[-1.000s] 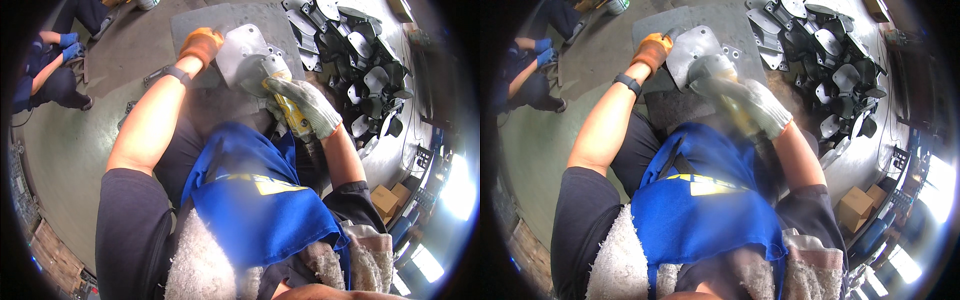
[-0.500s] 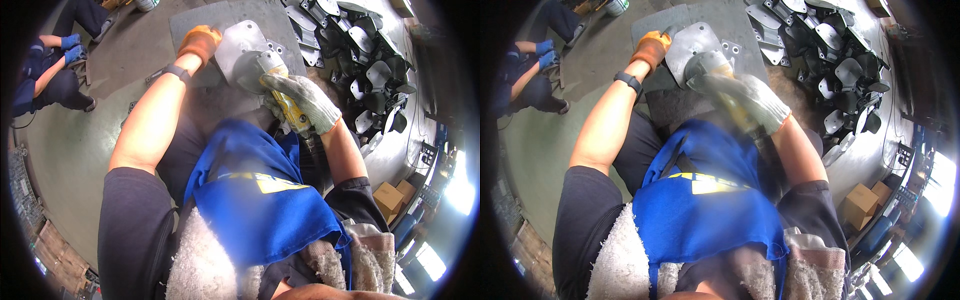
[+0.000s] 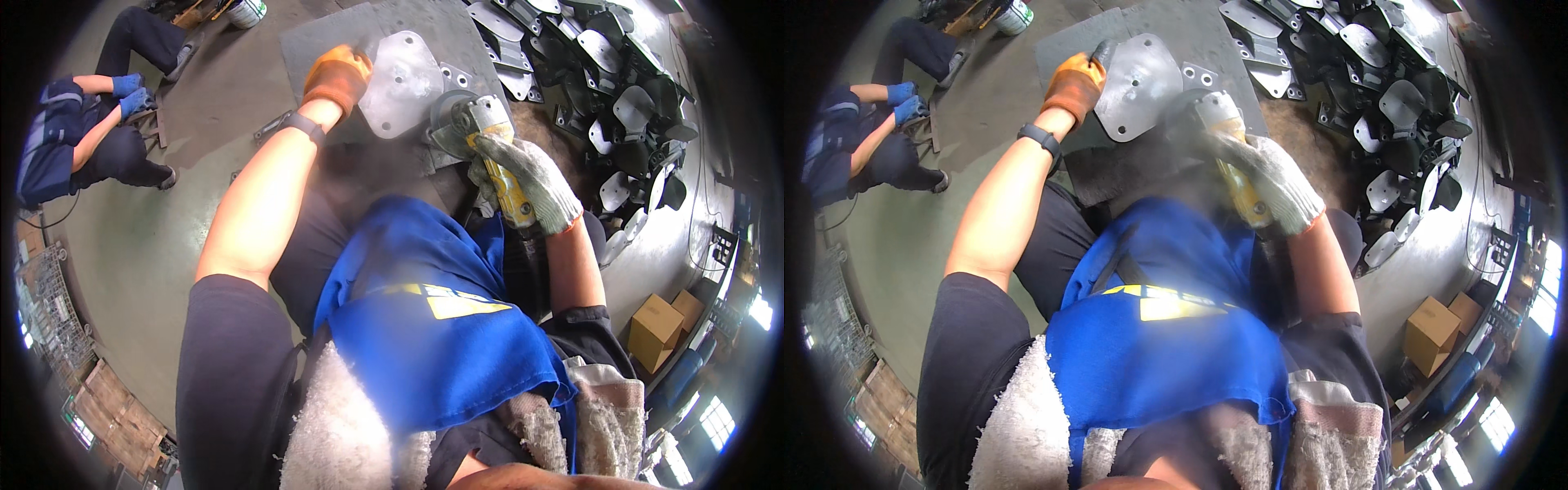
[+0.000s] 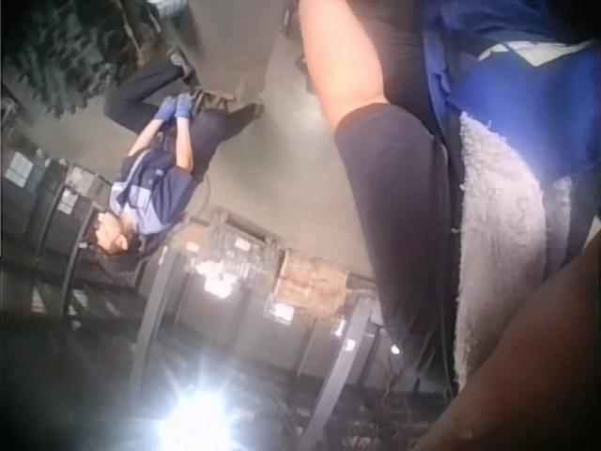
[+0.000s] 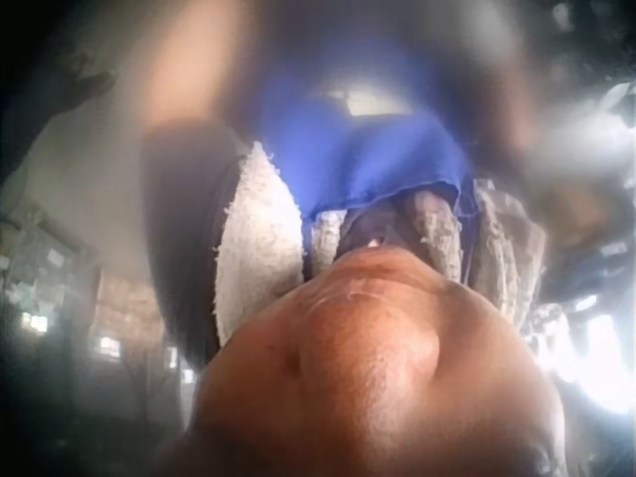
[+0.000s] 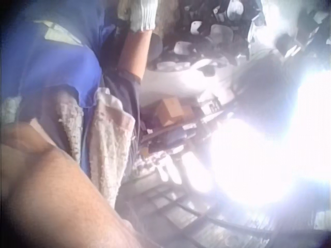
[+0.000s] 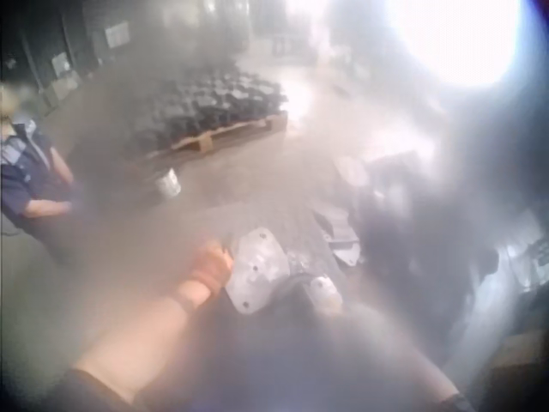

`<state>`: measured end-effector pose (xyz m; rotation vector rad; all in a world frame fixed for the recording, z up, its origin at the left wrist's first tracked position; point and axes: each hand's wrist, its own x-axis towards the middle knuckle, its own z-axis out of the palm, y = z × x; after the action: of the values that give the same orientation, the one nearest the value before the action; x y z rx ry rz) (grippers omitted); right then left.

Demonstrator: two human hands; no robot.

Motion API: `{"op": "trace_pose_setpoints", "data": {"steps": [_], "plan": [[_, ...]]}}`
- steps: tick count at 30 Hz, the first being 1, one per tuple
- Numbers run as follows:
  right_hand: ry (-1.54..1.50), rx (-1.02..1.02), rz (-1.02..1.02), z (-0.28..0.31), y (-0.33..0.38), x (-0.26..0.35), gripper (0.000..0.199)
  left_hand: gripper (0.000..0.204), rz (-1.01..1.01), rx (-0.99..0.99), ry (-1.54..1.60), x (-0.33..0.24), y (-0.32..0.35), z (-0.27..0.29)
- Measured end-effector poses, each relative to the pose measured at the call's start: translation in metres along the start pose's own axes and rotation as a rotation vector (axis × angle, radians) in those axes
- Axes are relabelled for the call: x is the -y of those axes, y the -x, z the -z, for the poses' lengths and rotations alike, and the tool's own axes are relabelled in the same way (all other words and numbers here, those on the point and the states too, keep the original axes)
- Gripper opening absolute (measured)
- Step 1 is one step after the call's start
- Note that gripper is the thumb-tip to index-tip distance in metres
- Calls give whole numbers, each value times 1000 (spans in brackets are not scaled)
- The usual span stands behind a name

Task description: The person sits on the floor and uses a handheld angle grinder to smooth the edges of metal brackets. They pick up each bracket from a nearby pile, hold it with a gloved hand, and grind the edges before placing the finished piece aside. Another worker is visible nearby performing similar work.

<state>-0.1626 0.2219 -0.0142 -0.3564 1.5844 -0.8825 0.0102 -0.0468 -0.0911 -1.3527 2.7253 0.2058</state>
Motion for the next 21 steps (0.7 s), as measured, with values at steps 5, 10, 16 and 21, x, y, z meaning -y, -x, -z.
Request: {"op": "trace_pose_setpoints", "data": {"steps": [5, 10, 16, 21], "plan": [[12, 43, 38, 4, 4, -7, 43, 22, -337, 81, -322, 8, -23, 6], [98, 79, 98, 8, -10, -10, 40, 24, -165, -34, 161, 19, -42, -19], [231, 113, 41, 3, -15, 27, 44, 24, -440, -126, -135, 25, -47, -27], [269, 117, 78, -7, -25, 45, 57, 25, -385, -152, 217, 32, -58, -46]]}}
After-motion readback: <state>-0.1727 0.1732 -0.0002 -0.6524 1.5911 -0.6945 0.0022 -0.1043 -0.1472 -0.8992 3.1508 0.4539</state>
